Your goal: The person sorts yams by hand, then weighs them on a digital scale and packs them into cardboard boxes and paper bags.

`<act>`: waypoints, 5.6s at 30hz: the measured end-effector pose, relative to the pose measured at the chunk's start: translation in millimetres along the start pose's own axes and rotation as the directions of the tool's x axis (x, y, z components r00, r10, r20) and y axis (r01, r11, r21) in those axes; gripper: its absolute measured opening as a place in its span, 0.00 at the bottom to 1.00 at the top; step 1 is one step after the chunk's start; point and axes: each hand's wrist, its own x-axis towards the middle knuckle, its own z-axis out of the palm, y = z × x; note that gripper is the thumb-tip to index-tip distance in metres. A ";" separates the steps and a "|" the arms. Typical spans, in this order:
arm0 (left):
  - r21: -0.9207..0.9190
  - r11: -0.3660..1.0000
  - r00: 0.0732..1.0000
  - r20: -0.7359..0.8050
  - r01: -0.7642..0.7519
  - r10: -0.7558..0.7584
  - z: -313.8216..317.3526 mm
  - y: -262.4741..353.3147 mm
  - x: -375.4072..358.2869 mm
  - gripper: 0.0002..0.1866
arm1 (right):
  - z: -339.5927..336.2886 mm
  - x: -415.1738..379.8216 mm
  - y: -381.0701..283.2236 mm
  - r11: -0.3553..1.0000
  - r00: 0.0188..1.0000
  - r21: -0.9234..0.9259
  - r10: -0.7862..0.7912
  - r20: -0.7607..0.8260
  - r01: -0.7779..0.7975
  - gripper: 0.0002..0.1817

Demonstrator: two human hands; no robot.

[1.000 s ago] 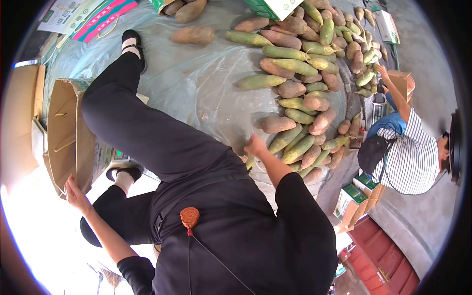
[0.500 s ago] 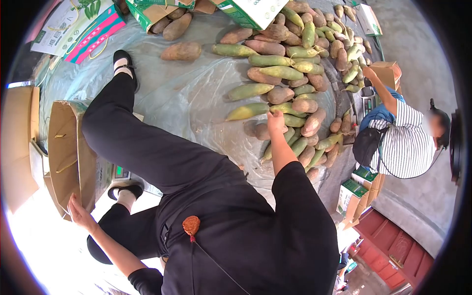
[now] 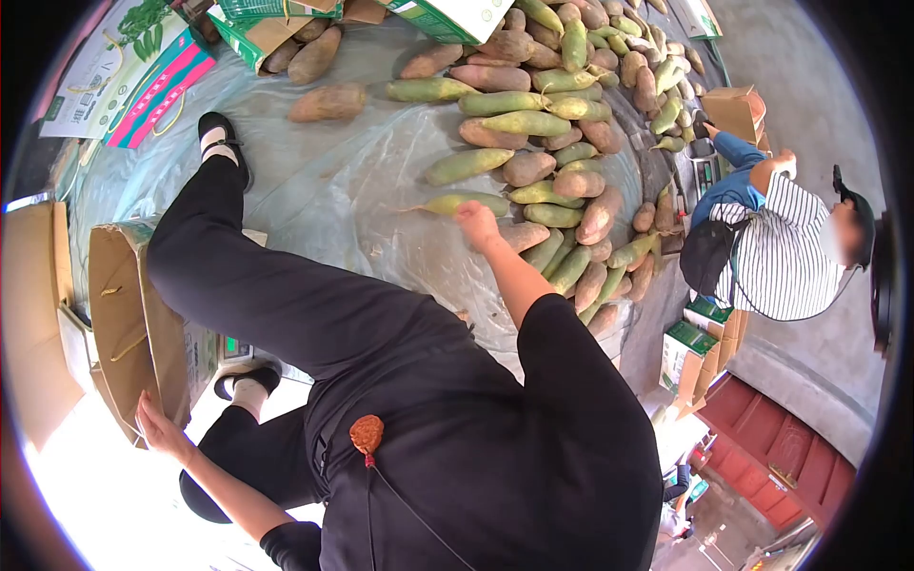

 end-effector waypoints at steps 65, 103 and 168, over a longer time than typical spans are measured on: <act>-0.076 0.994 0.986 -0.152 -0.074 0.061 -14.3 22.6 2.8 0.11 | -66.4 53.2 -116.1 0.873 0.893 0.202 -0.411 -0.183 0.444 0.18; -0.269 0.956 0.958 -0.225 0.117 -0.180 -36.4 32.3 -5.6 0.10 | -13.8 5.8 -119.9 0.814 0.915 0.419 -0.366 -0.167 0.402 0.16; -0.172 0.961 0.967 -0.097 0.217 -0.236 -29.5 -4.8 -10.5 0.12 | 40.0 -43.3 -55.4 0.996 0.896 -0.050 0.086 0.436 -0.072 0.13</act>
